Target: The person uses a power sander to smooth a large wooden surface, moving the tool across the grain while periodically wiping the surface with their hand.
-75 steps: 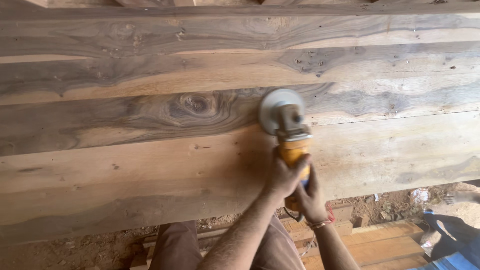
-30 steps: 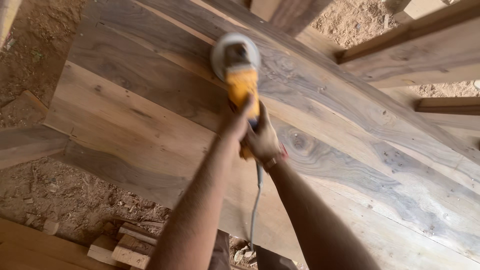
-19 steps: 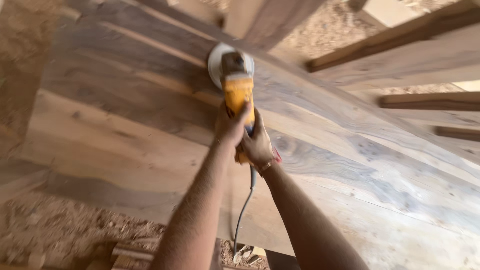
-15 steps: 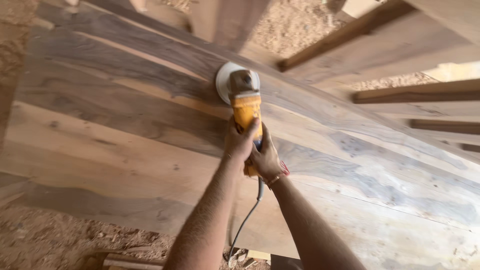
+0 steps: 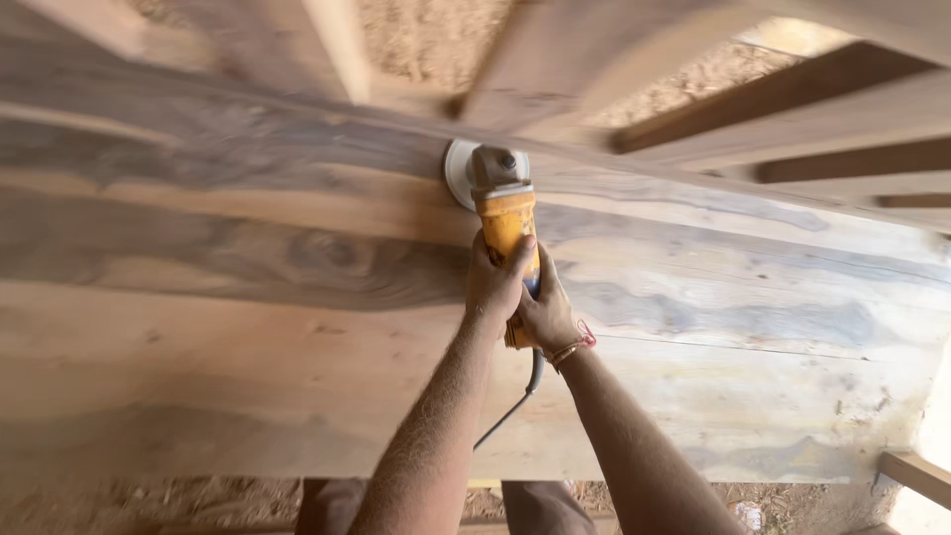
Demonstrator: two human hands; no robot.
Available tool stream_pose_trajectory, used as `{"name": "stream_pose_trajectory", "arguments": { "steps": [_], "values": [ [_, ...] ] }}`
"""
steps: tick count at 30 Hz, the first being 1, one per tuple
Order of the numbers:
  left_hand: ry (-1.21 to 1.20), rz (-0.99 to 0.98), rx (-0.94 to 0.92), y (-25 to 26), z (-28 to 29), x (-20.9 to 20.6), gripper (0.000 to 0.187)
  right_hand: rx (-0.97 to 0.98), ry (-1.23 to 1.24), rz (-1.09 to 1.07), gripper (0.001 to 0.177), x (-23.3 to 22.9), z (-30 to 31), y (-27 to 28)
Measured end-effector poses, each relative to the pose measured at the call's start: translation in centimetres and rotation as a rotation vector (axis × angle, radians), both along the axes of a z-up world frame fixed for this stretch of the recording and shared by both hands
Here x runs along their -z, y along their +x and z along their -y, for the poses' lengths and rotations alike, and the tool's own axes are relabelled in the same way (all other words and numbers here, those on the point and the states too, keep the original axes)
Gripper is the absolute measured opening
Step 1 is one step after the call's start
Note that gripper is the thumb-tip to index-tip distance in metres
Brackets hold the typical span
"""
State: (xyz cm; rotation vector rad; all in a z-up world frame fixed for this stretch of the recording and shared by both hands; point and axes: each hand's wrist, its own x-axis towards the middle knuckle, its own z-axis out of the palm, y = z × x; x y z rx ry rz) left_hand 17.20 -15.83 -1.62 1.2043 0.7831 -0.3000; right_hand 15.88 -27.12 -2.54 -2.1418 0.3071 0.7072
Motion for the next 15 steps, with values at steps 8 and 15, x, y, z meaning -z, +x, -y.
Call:
{"name": "stream_pose_trajectory", "arguments": {
  "steps": [8, 15],
  "values": [
    [0.004, -0.057, 0.203, 1.7, 14.4, -0.2, 0.081, 0.235, -0.02, -0.052, 0.082, 0.1, 14.1, -0.7],
    [0.048, -0.115, 0.499, 3.2, 27.3, -1.3, 0.085, 0.553, 0.148, -0.081, 0.077, -0.6, 26.7, -1.1]
  ]
}}
